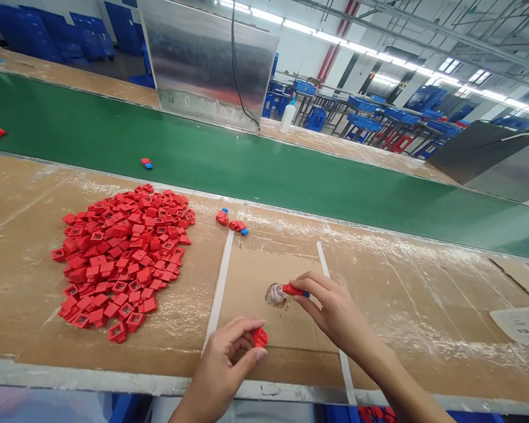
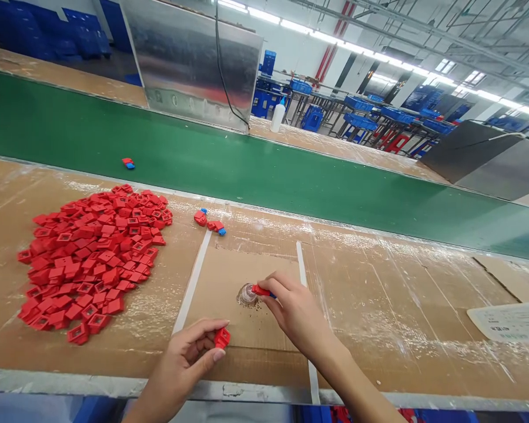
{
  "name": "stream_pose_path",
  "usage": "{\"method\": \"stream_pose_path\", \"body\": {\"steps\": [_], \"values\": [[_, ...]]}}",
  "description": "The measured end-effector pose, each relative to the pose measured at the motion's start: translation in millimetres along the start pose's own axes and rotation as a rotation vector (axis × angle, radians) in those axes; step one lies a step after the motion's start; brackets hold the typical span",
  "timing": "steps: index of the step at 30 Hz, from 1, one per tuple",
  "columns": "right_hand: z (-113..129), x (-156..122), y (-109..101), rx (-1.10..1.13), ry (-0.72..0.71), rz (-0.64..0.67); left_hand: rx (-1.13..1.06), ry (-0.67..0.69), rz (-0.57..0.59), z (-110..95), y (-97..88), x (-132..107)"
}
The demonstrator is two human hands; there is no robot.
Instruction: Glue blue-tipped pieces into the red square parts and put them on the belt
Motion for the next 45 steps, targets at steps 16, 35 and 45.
{"method": "stream_pose_path", "body": {"steps": [16,35,45], "values": [[2.9,-0.7,6.5,-0.122,0.005,0.040,0.005,0.006,0.023,-0.3,0.3,-0.2],[6.7,-0.4,6.9,-0.141,0.009,0.078,0.015,0.012,0.041,1.3,0.3,-1.3],[7.5,1.3,6.3,-0.104,0.042,0.089,0.003,0.006,0.050,0.0,0.5,-0.8]]}}
Point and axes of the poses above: each hand's wrist, its own x-axis towards the middle knuckle, its own y-axis out of the palm, z = x × y, the point moved 4 cm from there along x, towards the middle knuckle, and after that the axes turned 8 degrees about y, right-handed, at the moved point
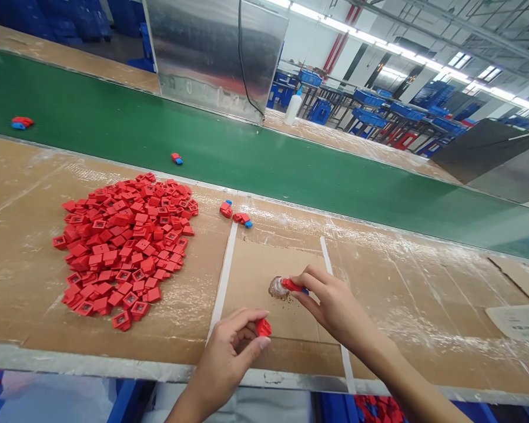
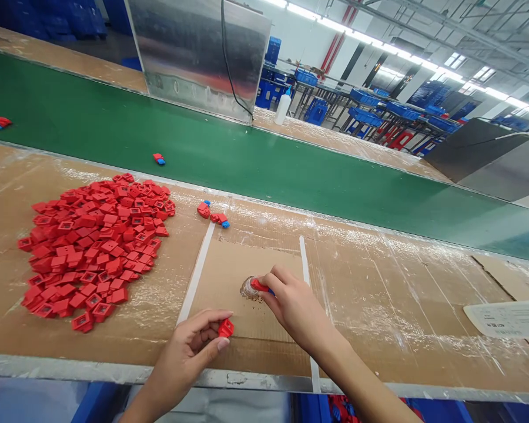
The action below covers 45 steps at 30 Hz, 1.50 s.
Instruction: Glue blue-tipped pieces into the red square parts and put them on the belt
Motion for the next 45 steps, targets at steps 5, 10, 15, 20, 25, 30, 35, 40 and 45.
{"method": "stream_pose_path", "body": {"steps": [5,10,15,20,25,30,35,40,45], "values": [[0,-1,0,-0.006,0.005,0.009,-0.031,-0.012,-0.010,1,-0.2,0],[-2,0,-1,0.014,0.014,0.013,-0.023,-0.011,-0.018,2,-0.7,0],[-4,-2,-11,0.097,0.042,-0.085,-0.065,-0.050,-0.038,3,-0.8,-1],[-8,-6,-23,0.220,0.100,-0.153,-0.150,-0.088,-0.076,3,-0.2,-1],[-12,-7,-32,0.261,0.127,-0.207,-0.223,-0.111,-0.075,4,-0.9,0],[-4,-21,-19,0.400,0.210,-0.185,-0.304,-0.130,-0.087,6,-2.2,1],[21,-42,13,0.714,0.267,-0.087,-0.296,-0.083,-0.076,1,-2.4,3],[31,-53,40,0.852,0.315,-0.040,-0.313,-0.095,-0.058,0,-0.9,3],[29,-58,56,0.934,0.398,0.016,-0.359,-0.099,-0.046,-1,1.5,1]]}}
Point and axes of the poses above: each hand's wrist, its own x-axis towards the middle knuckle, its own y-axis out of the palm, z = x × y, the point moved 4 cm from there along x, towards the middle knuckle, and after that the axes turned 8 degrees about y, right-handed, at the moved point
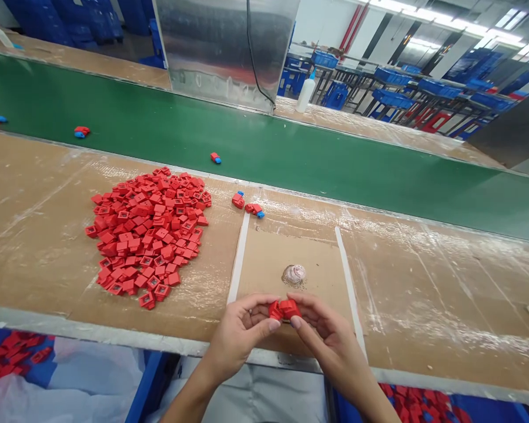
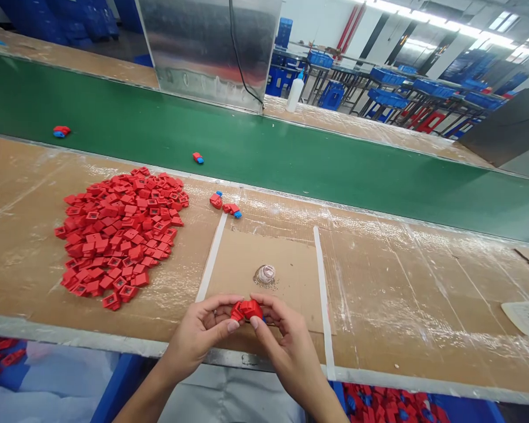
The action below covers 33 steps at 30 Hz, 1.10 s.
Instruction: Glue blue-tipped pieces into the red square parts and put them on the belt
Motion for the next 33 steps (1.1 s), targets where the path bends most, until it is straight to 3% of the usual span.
{"method": "stream_pose_path", "body": {"steps": [9,19,26,33], "values": [[0,2,-1,-0.074,-0.001,0.016,0.030,0.041,0.015,-4,3.0,0],[9,-3,4,-0.327,-0.223,-0.040,0.067,0.053,-0.017,-7,2.9,2],[4,-4,9,-0.338,-0.276,-0.017,0.078,0.047,0.049,-6,4.9,0],[1,1,5,-0.383,-0.307,0.016,0.114,0.069,0.040,-6,3.7,0]]}}
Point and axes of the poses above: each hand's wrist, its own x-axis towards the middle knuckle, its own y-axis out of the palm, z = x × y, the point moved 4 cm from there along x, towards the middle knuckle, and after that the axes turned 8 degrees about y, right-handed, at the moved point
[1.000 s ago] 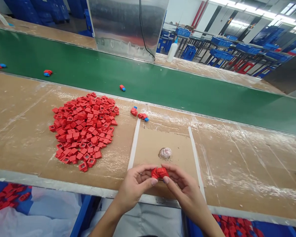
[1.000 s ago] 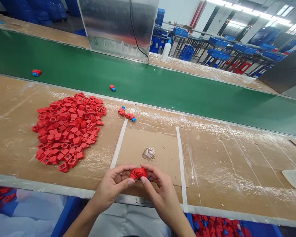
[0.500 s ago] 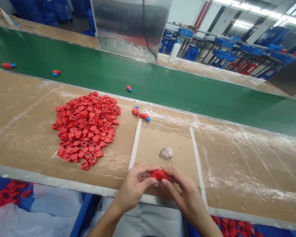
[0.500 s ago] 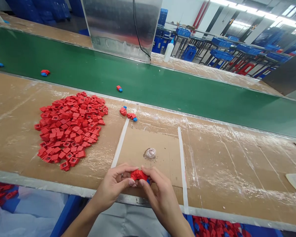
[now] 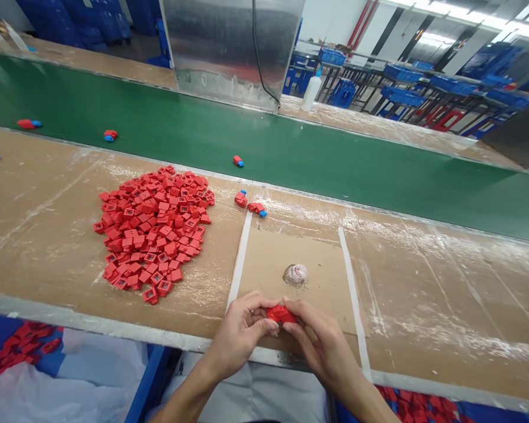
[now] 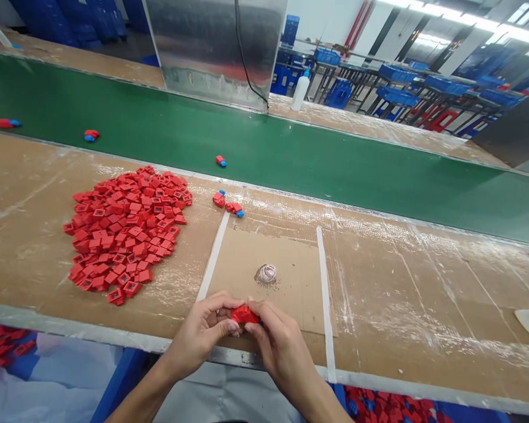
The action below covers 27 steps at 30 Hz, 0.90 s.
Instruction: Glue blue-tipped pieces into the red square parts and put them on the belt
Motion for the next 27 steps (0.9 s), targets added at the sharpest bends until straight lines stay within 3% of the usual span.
{"method": "stream_pose_path", "body": {"steps": [8,13,20,27], "values": [[3,8,-10,0.058,-0.083,-0.175,-0.057,-0.018,-0.106,10,-2.0,3],[-7,1,-5,0.099,-0.089,-0.280,0.047,-0.039,-0.063,11,0.6,1],[-27,-8,4,0.160,-0.131,-0.175,0.247,-0.102,0.063,13,5.2,-1],[-27,-7,7,0.152,-0.129,-0.113,0.386,-0.124,0.165,17,6.5,1]]}}
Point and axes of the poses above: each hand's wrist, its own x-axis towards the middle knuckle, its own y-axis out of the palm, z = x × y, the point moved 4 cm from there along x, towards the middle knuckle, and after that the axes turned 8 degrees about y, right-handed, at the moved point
